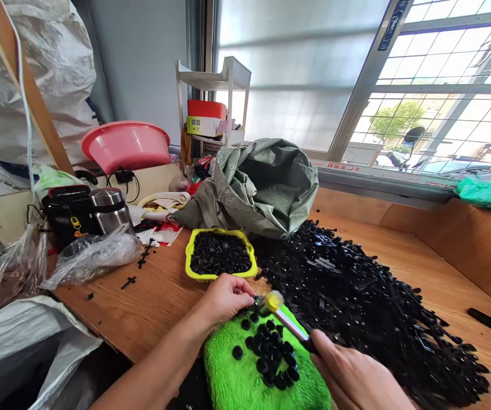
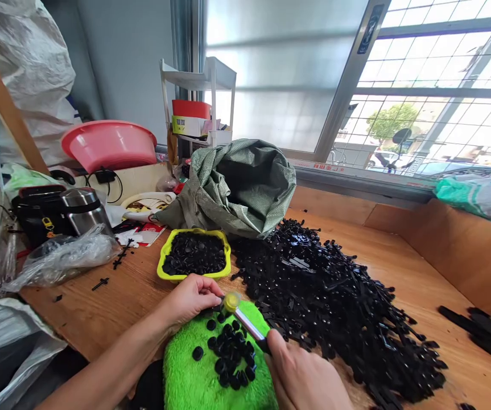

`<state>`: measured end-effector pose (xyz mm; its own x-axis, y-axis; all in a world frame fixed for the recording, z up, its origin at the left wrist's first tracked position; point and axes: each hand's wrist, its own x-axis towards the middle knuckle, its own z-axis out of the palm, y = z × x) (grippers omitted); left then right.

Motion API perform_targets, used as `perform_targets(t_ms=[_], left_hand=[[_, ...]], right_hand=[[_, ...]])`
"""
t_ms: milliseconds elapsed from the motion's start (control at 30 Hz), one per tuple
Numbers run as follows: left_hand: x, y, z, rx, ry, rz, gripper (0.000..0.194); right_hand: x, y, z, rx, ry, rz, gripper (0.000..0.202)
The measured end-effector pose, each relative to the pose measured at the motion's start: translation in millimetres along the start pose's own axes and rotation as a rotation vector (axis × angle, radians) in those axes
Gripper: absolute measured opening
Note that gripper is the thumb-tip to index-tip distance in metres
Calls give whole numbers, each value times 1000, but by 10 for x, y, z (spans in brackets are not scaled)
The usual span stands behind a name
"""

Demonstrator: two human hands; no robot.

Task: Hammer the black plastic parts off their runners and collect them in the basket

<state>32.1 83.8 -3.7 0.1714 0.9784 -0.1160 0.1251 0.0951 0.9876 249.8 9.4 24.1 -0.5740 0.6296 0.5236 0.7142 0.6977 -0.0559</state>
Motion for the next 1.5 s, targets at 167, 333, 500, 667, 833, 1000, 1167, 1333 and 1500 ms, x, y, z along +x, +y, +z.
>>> perform_targets(t_ms=[167,333,500,667,833,1000,1167,1333,1500], left_hand=[[27,6,-1,-7,-23,-5,5],[20,3,-12,39,-23,-27,9],[8,-2,-19,33,-38,3,9],[20,-1,-14,31,-40,-2,7],[42,-7,-21,10,-64,-25,4],[30,20,-29,6,-70,-49,3],[17,1,-26,-5,-62,-37,3],[-21,-7,-20,-11,-37,-43,6],[-165,32,-154,-200,-11,-79,24]], right_hand=[[71,-42,-7,-9,18,-4,23],[39,-32,11,-33,-84,45,26],[9,-17,40,-32,-54,87,30],[31,5,70,-26,-12,112,34],[52,-19,65,0,-79,124,35],[41,-30,53,-27,-46,116,31],[50,-38,78,-20,-116,118,29],[17,-22,150,-34,-189,153,29],[-148,11,56,13,-104,236,43]])
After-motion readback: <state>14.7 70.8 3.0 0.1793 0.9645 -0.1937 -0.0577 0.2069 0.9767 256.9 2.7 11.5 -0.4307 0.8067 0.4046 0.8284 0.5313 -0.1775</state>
